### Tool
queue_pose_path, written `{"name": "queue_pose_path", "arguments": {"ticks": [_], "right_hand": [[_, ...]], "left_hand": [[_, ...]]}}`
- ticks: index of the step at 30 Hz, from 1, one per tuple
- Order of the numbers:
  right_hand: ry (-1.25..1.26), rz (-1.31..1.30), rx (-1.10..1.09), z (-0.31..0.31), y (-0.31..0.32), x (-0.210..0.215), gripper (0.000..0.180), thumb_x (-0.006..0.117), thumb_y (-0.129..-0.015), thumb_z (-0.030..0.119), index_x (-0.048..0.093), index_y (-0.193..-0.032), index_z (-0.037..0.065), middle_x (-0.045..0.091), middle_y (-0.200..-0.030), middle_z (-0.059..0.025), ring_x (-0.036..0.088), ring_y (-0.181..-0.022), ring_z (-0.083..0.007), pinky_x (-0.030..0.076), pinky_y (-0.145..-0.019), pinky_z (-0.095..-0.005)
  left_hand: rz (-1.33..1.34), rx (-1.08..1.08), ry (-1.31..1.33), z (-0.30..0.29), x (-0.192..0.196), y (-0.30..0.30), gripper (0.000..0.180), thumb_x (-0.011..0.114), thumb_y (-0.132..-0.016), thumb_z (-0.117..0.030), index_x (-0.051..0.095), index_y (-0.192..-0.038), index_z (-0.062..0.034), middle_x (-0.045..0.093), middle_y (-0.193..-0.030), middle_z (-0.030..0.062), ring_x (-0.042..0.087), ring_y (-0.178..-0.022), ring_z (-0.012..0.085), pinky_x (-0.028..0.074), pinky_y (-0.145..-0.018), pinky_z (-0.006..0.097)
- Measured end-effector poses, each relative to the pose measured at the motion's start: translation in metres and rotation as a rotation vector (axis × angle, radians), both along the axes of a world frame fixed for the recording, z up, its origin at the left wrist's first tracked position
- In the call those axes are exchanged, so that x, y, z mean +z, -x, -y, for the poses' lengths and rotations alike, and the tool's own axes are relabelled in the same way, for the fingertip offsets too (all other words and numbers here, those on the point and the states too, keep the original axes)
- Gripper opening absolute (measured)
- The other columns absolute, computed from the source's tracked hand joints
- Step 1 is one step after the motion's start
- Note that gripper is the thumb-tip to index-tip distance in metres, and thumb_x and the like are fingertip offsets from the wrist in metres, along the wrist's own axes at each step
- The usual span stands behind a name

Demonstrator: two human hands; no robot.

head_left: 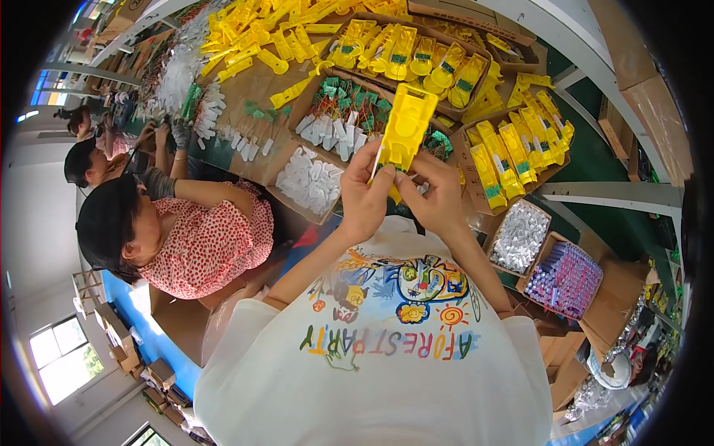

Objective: Manually assembling yellow plastic solar lighting components at a factory production line.

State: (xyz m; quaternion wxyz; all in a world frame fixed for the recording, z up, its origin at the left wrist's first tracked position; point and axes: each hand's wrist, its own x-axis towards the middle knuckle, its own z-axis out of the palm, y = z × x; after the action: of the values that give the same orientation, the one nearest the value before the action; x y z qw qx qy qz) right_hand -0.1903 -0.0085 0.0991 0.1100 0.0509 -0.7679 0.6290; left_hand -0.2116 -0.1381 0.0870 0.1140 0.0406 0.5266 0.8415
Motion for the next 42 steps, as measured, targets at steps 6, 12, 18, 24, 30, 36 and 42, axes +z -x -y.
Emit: {"name": "queue_pose_path", "arguments": {"ticks": [6, 12, 18, 24, 30, 36, 42], "right_hand": [[-0.037, -0.069, -0.037, 0.006, -0.001, -0.009, 0.016, 0.061, -0.077, 0.001, 0.065, -0.091, -0.004, 0.062, -0.078, -0.0071, 0.059, -0.061, -0.0101, 0.045, -0.053, -0.0207], [0.193, 0.195, -0.049, -0.002, 0.007, -0.056, 0.014, 0.061, -0.081, 0.007, 0.065, -0.09, -0.003, 0.062, -0.077, -0.003, 0.057, -0.064, -0.0067, 0.045, -0.055, -0.021], [0.438, 0.387, 0.011, -0.017, 0.007, -0.041, 0.014, 0.061, -0.082, 0.009, 0.064, -0.089, -0.002, 0.061, -0.073, -0.0016, 0.056, -0.065, -0.0056, 0.045, -0.057, -0.0215], [0.296, 0.243, -0.079, -0.007, 0.005, -0.034, 0.015, 0.061, -0.077, 0.008, 0.064, -0.089, -0.002, 0.062, -0.073, -0.0024, 0.055, -0.06, -0.0055, 0.044, -0.051, -0.0214], [0.269, 0.124, -0.092, -0.007, 0.005, -0.04, 0.014, 0.062, -0.07, 0.008, 0.064, -0.082, 0.0, 0.062, -0.069, -0.0008, 0.053, -0.054, -0.0047, 0.042, -0.047, -0.0213], [0.108, 0.18, -0.118, -0.007, 0.006, -0.034, 0.014, 0.064, -0.072, 0.012, 0.064, -0.079, 0.0, 0.061, -0.068, -0.0012, 0.053, -0.055, -0.0046, 0.04, -0.047, -0.0217], [0.095, 0.509, 0.254, -0.046, 0.004, -0.033, 0.039, 0.066, -0.081, 0.026, 0.057, -0.109, 0.001, 0.06, -0.071, -0.0042, 0.055, -0.062, -0.008, 0.042, -0.053, -0.0233]], "left_hand": [[-0.01, -0.043, 0.125, 0.005, -0.001, 0.004, 0.042, 0.047, -0.082, 0.004, 0.048, -0.124, 0.0036, 0.062, -0.105, 0.0068, 0.059, -0.09, 0.0093, 0.047, -0.078, 0.022], [0.129, -0.214, 0.064, 0.003, -0.028, 0.021, 0.048, 0.049, -0.082, 0.004, 0.044, -0.13, 0.0028, 0.058, -0.116, 0.0078, 0.056, -0.101, 0.0116, 0.044, -0.086, 0.024], [-0.124, -0.25, 0.12, 0.0, -0.019, 0.008, 0.053, 0.045, -0.085, 0.005, 0.035, -0.137, 0.0011, 0.048, -0.129, 0.0098, 0.045, -0.12, 0.0164, 0.033, -0.101, 0.029], [-0.217, -0.296, 0.189, 0.003, -0.009, 0.007, 0.056, 0.045, -0.085, 0.004, 0.032, -0.139, 0.0005, 0.046, -0.132, 0.0095, 0.043, -0.121, 0.0152, 0.032, -0.101, 0.028], [-0.208, -0.386, 0.183, 0.006, -0.009, 0.007, 0.057, 0.044, -0.086, 0.003, 0.03, -0.14, 0.0, 0.044, -0.135, 0.0083, 0.041, -0.122, 0.0134, 0.032, -0.101, 0.027], [-0.13, -0.413, 0.09, 0.005, -0.025, 0.012, 0.056, 0.044, -0.088, 0.001, 0.029, -0.141, -0.0015, 0.043, -0.136, 0.0085, 0.041, -0.123, 0.0145, 0.032, -0.102, 0.028], [0.048, -0.305, -0.142, 0.003, -0.013, 0.018, 0.054, 0.041, -0.088, -0.002, 0.025, -0.14, -0.0066, 0.046, -0.132, 0.0132, 0.047, -0.12, 0.0231, 0.035, -0.102, 0.036]]}}
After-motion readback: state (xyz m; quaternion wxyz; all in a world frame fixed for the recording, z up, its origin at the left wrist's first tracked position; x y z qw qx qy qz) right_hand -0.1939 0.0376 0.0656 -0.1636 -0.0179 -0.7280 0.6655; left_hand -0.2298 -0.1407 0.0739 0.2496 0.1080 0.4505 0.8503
